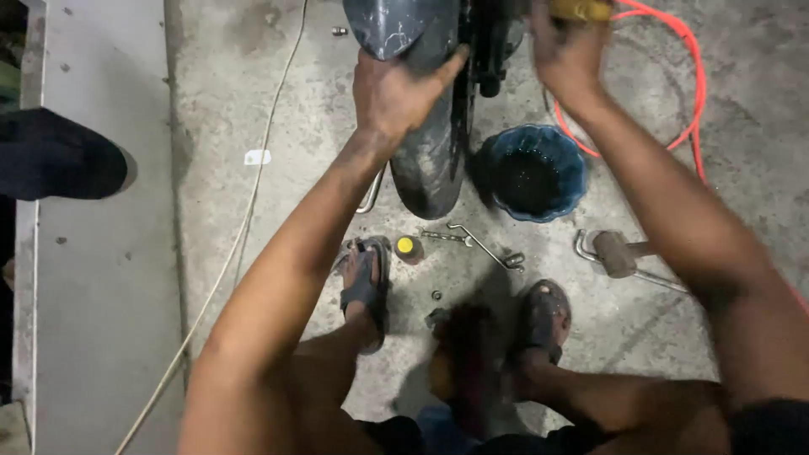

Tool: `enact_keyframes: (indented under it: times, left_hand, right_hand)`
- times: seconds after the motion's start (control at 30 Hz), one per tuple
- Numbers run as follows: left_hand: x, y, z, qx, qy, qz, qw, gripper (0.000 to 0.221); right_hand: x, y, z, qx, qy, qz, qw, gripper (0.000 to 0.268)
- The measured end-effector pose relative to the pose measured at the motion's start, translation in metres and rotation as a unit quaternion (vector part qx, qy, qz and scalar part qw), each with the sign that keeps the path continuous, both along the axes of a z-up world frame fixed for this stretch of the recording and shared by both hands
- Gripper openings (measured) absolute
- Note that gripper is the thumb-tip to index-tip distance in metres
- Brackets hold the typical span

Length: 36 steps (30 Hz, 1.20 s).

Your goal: Cleaning the front brake assembly and wheel of a motorcycle using a small tool and an air hose.

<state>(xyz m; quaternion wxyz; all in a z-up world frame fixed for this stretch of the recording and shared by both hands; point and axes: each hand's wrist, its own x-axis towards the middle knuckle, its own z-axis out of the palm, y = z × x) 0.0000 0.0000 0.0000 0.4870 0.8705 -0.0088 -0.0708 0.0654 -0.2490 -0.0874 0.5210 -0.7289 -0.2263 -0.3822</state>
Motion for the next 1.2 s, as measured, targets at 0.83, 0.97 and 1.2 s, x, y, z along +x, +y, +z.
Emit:
enact_keyframes:
  times: [0.83,0.97,1.2]
  left_hand:
    - [0.018,0.009,-0.01,0.032,-0.076,0.089,0.993,0.066]
    - [0.013,0.01,-0.008,0.014,-0.135,0.098,0.986,0.094]
    - [0.0,0.003,-0.025,0.01,-0.246,0.099,0.964,0.04]
  right_hand:
    - [-0.043,0.016,-0.167,-0.061,0.315,0.108,0.941,0.021]
    - [-0.023,0.034,-0.149,0.176,0.226,0.022,0.958,0.026]
    - [-0.057,0.004,-0.133,-0.049,0.32,0.023,0.946,0.023]
